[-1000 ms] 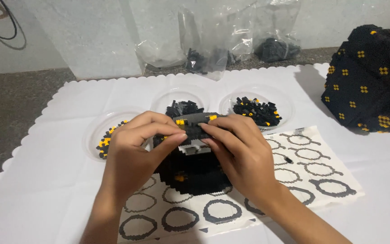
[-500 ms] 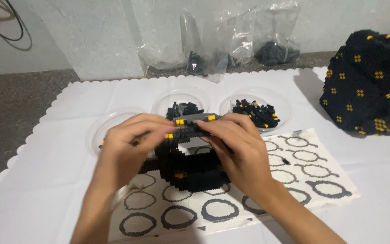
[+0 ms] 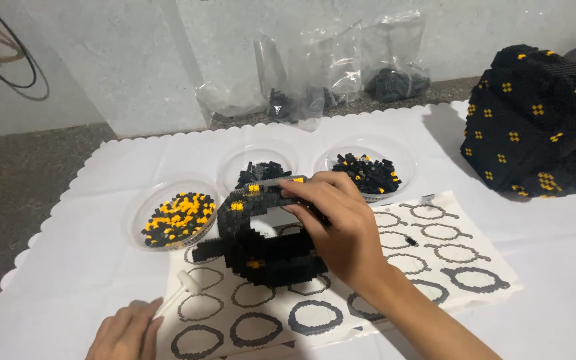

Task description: Assembling a 3D structure using small interlocking plastic blocks and a small mallet to secure the upper structure.

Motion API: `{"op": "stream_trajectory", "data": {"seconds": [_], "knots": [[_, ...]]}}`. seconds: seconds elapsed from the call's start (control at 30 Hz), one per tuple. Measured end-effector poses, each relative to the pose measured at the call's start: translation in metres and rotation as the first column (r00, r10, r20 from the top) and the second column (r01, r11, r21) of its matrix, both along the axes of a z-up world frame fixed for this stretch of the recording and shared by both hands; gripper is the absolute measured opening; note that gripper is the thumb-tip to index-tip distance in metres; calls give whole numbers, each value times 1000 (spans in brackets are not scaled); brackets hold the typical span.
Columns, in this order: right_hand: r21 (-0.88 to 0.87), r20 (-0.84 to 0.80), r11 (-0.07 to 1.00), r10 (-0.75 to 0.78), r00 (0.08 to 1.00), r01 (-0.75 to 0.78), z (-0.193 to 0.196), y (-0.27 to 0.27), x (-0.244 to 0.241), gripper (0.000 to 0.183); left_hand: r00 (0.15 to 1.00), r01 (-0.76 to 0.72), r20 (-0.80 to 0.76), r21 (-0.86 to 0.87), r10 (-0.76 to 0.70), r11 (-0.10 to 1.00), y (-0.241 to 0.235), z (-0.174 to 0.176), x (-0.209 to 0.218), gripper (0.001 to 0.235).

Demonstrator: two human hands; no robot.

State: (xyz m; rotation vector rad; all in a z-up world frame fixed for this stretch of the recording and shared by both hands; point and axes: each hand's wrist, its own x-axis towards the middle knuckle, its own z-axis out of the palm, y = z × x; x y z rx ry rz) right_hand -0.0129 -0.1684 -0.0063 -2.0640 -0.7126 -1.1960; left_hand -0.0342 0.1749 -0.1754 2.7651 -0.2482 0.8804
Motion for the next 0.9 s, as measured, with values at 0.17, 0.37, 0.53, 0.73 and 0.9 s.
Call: {"op": "stream_trajectory", "data": {"seconds": [0.17,0.37,0.53,0.73,0.9], "knots": [[35,-35,999,18,999,-17,4,0,-3,37,999,-42,-8,-222,42,974,-48,70,-27,22],[68,-101,997,49,994,-42,12,4,-10,31,996,-76,5,-413,86,907,-122,173,-61,26],[64,-122,998,21,992,-14,14,5,-12,29,690,-296,-670,-606,-274,738,-123,186,-40,81],[31,-173,997,-59,983,65,11,4,-13,25,914,398,134,-94,-384,913,-138,155,-21,44],[65,-184,996,-49,982,62,7,1,-9,28,934,342,126,-37,-335,939,-145,152,-12,48]]}}
